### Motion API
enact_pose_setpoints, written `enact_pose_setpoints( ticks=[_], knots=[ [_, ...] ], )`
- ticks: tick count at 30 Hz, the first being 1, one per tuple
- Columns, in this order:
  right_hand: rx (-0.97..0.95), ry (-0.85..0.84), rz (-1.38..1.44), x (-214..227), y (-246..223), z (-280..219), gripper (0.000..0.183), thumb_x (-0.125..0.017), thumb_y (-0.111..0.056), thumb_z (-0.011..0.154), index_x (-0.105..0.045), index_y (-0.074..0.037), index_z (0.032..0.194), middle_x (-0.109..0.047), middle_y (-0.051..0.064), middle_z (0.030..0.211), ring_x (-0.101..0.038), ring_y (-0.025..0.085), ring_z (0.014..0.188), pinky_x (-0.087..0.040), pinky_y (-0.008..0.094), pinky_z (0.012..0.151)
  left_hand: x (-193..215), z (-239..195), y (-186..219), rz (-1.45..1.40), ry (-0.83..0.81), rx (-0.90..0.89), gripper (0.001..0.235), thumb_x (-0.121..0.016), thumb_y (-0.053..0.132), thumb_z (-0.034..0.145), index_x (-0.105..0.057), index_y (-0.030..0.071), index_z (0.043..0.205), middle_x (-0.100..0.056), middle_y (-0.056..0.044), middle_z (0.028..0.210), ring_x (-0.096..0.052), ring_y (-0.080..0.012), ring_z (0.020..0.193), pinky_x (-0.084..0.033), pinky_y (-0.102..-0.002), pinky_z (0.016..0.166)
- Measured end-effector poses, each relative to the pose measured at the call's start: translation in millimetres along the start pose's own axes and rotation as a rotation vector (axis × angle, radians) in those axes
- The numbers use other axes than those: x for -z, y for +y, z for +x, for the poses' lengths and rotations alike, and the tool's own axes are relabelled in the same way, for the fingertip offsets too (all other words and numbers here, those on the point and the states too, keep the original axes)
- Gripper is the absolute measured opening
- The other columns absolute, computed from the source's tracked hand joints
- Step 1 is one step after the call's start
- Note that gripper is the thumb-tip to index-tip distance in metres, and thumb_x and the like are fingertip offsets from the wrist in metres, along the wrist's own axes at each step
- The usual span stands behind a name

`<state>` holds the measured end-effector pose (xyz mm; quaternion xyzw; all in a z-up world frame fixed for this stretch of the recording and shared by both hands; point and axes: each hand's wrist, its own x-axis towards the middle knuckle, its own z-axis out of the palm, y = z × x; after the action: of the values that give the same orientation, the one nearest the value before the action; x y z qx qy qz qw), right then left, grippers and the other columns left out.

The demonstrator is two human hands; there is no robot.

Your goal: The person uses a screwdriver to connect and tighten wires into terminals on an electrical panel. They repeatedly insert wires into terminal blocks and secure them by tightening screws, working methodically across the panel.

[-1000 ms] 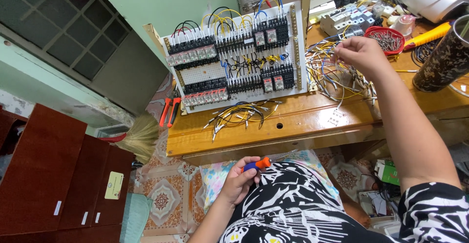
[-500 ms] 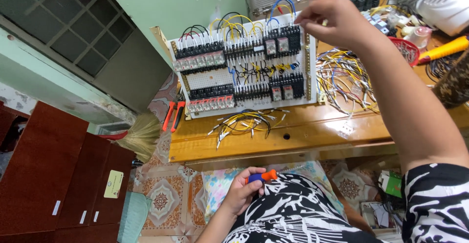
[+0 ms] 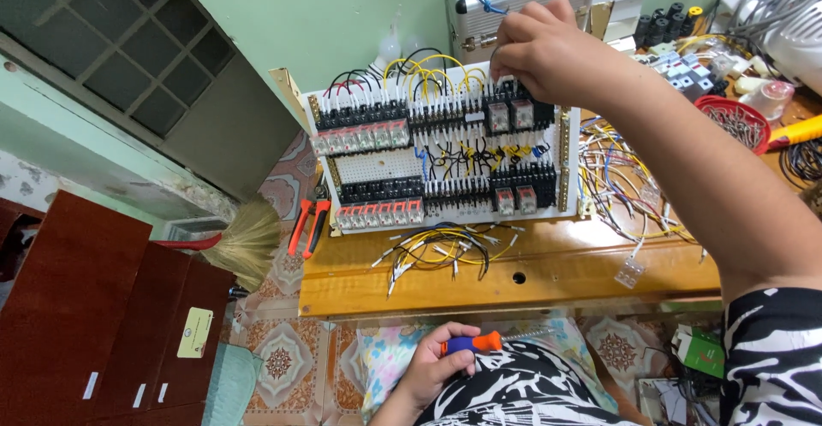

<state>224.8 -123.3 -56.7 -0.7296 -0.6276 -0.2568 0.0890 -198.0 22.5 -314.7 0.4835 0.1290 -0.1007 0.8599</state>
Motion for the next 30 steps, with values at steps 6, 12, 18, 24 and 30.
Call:
enact_pose_setpoints(
  ticks=[6, 12, 18, 24, 30],
  knots=[
    [0.010, -0.056, -0.068, 1, -3, 6, 0.023, -0.065, -0.005, 0.094, -0.076, -0.022, 0.104, -0.059, 0.000, 0.107, -0.050, 0.029, 0.104, -0.032, 0.047, 0.093, -2, 2, 7, 0.085, -0.001, 0.062, 0.042, -0.074, 0.014, 0.091, -0.064, 0.002, 0.130, -0.068, -0.008, 0.073, -0.065, -0.0128, 0.070, -0.055, -0.025, 0.079],
    [-0.025, -0.227, -0.153, 9, -10, 15, 0.049, -0.089, -0.024, 0.061, -0.079, -0.024, 0.109, -0.057, -0.002, 0.106, -0.047, 0.027, 0.111, -0.031, 0.044, 0.098, 3, 6, 3, 0.058, -0.004, 0.044, 0.043, -0.075, 0.013, 0.090, -0.064, 0.001, 0.130, -0.067, -0.008, 0.073, -0.067, -0.0138, 0.071, -0.056, -0.025, 0.078],
    [0.006, -0.220, -0.115, 7, -4, 16, 0.035, -0.080, -0.011, 0.074, -0.078, -0.025, 0.106, -0.057, 0.002, 0.107, -0.048, 0.029, 0.105, -0.033, 0.045, 0.090, 7, 8, -2, 0.044, -0.014, 0.018, 0.042, -0.075, 0.012, 0.091, -0.063, 0.000, 0.130, -0.067, -0.009, 0.074, -0.066, -0.0143, 0.069, -0.056, -0.025, 0.075],
    [0.047, -0.127, -0.088, -4, 6, 9, 0.034, -0.079, -0.013, 0.073, -0.079, -0.026, 0.105, -0.057, 0.002, 0.112, -0.049, 0.030, 0.108, -0.034, 0.044, 0.088, 7, 7, -4, 0.035, -0.011, 0.013, 0.042, -0.074, 0.013, 0.091, -0.062, 0.000, 0.130, -0.066, -0.010, 0.072, -0.066, -0.0150, 0.069, -0.056, -0.025, 0.076],
    [0.017, -0.152, -0.067, 0, 2, 8, 0.033, -0.077, -0.005, 0.079, -0.080, -0.022, 0.107, -0.059, 0.004, 0.113, -0.048, 0.030, 0.110, -0.036, 0.044, 0.090, 4, 7, -1, 0.036, 0.008, 0.039, 0.042, -0.076, 0.013, 0.090, -0.064, 0.001, 0.129, -0.067, -0.009, 0.073, -0.067, -0.0139, 0.069, -0.056, -0.024, 0.077]
  ],
)
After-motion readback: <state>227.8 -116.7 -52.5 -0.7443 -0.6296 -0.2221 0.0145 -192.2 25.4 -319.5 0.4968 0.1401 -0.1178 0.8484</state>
